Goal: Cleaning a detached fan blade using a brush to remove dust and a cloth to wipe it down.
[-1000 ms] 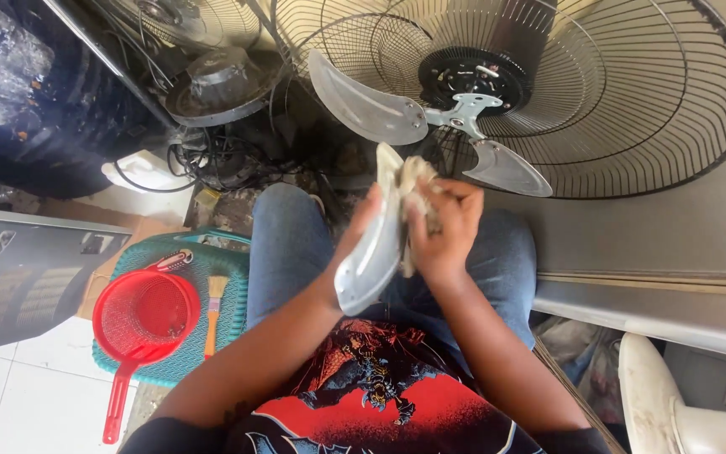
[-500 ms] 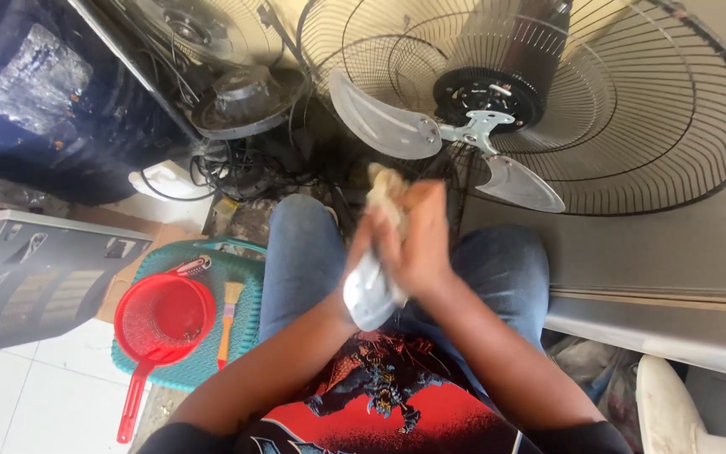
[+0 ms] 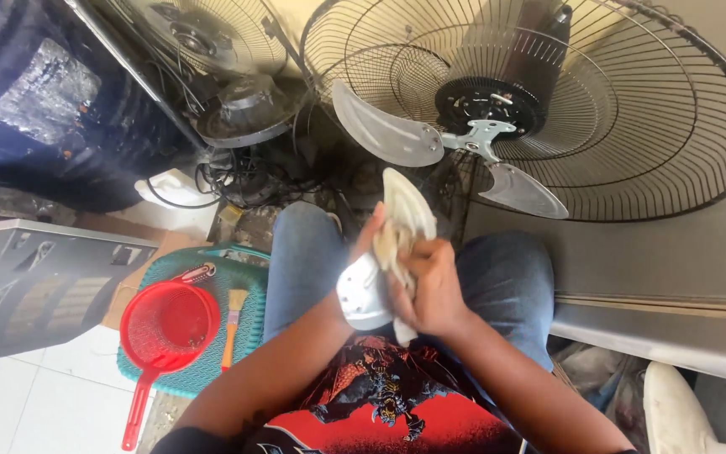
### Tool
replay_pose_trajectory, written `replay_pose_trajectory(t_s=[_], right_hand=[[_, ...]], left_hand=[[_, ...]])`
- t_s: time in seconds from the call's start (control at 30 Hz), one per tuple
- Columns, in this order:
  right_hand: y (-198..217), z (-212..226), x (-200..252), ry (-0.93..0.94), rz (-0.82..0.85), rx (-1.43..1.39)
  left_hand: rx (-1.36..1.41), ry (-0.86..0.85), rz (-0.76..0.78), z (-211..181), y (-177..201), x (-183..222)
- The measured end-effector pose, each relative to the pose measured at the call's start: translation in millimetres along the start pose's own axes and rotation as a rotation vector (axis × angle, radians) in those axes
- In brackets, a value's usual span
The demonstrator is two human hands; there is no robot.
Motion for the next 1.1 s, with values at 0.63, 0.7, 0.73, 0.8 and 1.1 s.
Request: replay_pose_trajectory(t_s=[0.63, 0.7, 0.73, 0.8, 1.1], right_hand=[[77, -2, -48, -0.137, -0.138, 0.067], [44, 3, -42, -0.068, 0.042, -0.005], [50, 11, -42, -0.065, 0.034, -0.002], [43, 45, -35, 0.127, 0.220, 0.003], [93, -80, -16, -0.482, -0.193, -0.448]], left_hand=[[0.340, 0.262, -0.064, 32, 61, 22], [0.383, 0.310, -0.063, 38, 63, 17], [0.376, 0.315, -0.059, 37, 64, 14], [0.426, 0.365, -0.061, 42, 68, 11], [-0.036, 0.536, -0.091, 34, 89, 24]])
Point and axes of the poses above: each hand's wrist, its own x-axis away from the middle knuckle, its own y-axis out of the back of the hand, z = x × y, the point moved 10 cm from there along -x, towards the middle knuckle, and after that the axes turned 2 degrees about -y, right-handed, at the moved point
